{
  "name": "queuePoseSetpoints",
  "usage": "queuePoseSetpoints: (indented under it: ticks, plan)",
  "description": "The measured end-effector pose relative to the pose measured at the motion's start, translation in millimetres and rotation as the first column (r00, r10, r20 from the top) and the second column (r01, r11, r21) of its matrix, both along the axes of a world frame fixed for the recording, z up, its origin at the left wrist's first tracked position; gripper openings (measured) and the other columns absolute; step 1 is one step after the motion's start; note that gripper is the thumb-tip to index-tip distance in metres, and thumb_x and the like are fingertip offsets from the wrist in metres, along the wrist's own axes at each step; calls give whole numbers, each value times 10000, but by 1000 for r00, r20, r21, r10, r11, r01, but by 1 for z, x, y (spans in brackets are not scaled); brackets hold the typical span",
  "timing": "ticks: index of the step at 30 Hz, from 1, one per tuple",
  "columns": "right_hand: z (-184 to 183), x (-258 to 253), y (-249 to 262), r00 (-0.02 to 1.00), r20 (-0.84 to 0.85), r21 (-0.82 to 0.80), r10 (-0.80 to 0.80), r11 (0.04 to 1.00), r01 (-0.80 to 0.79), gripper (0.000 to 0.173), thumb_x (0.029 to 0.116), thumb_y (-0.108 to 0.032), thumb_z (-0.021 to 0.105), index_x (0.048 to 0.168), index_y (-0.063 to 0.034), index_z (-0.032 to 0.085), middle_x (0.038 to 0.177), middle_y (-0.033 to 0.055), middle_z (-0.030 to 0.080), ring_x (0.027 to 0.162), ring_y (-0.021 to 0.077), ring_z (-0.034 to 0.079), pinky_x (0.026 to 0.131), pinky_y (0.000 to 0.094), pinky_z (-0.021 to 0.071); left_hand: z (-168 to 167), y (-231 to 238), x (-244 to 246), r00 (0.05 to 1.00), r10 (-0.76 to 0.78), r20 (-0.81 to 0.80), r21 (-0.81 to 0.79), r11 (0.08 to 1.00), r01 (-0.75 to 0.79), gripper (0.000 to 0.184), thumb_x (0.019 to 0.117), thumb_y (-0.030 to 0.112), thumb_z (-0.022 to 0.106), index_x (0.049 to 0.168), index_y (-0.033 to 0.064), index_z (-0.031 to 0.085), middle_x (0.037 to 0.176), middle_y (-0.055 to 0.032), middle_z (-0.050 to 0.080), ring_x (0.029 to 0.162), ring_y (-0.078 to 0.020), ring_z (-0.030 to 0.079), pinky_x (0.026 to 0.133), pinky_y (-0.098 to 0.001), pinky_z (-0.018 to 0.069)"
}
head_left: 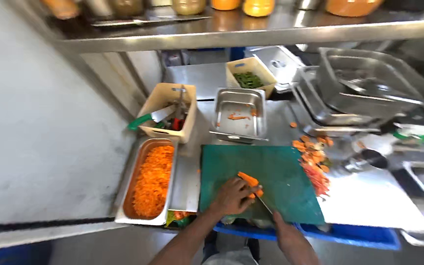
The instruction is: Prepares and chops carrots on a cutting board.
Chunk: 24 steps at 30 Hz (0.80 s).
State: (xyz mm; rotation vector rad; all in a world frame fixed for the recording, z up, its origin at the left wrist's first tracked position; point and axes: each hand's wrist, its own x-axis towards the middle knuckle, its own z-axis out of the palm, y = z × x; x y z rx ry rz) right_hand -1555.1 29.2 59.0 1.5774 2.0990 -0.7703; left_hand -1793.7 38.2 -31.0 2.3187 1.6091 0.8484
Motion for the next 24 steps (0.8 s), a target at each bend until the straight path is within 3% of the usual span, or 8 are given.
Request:
queuePoseSetpoints:
  ticks: [3,6,8,11,16,20,24]
  plan:
    - [-17,23,1,991,-131,53,10,999,-3,471,1069,-244,473,1480,-17,428,1061,303,694,1003,503,691,844,664,545,-2,-9,-3,998,32,59,14,999,-33,444,1006,456,583,1443,381,570,1204,-32,683,1200,-230,607,1058,-436,502]
    - [-22,24,17,986,-164,113,34,993,-16,468,1060,-255,477,1449,5,451,1065,311,692,1006,515,687,852,676,535,-3,-17,-13,998,50,49,1,999,-50,296,1029,328,557,1282,302,709,1191,-38,687,1170,-242,610,1030,-426,508]
    - [-19,20,26,985,-169,124,30,992,-9,459,1066,-255,464,1443,5,447,1064,311,689,1000,511,687,846,675,534,1,-20,-20,999,12,52,-32,999,-10,292,1026,307,564,1278,304,709,1306,-40,648,1240,-254,578,1064,-433,489]
    - [-14,12,24,980,-192,139,61,990,-34,478,1066,-261,462,1450,23,423,1038,311,688,966,501,696,826,667,543,7,-18,-33,993,-109,42,-96,989,113,357,1024,258,578,1367,329,652,1478,-36,558,1333,-285,527,1120,-474,445]
    - [-14,-4,15,991,-127,61,46,997,-39,510,1066,-236,488,1534,-53,402,1116,304,691,1052,504,679,892,664,532,7,-19,-33,980,-124,157,-54,990,133,248,1041,205,589,1246,185,726,1298,-98,662,1245,-274,600,1081,-412,495]
    - [8,-19,21,999,14,-40,34,999,-34,540,1049,-211,501,1568,-142,367,1191,238,684,1112,432,672,936,601,534,-9,-16,-18,979,-19,203,49,999,9,233,1033,271,618,1218,188,734,1223,-58,700,1221,-199,635,1068,-364,525]
    - [7,-26,22,1000,29,-86,4,996,-2,556,1035,-152,484,1568,-154,327,1160,229,682,1083,429,682,898,597,553,-14,-16,-20,963,9,269,73,997,-30,203,1031,252,624,1133,120,739,1173,-27,726,1181,-147,660,1050,-331,542]
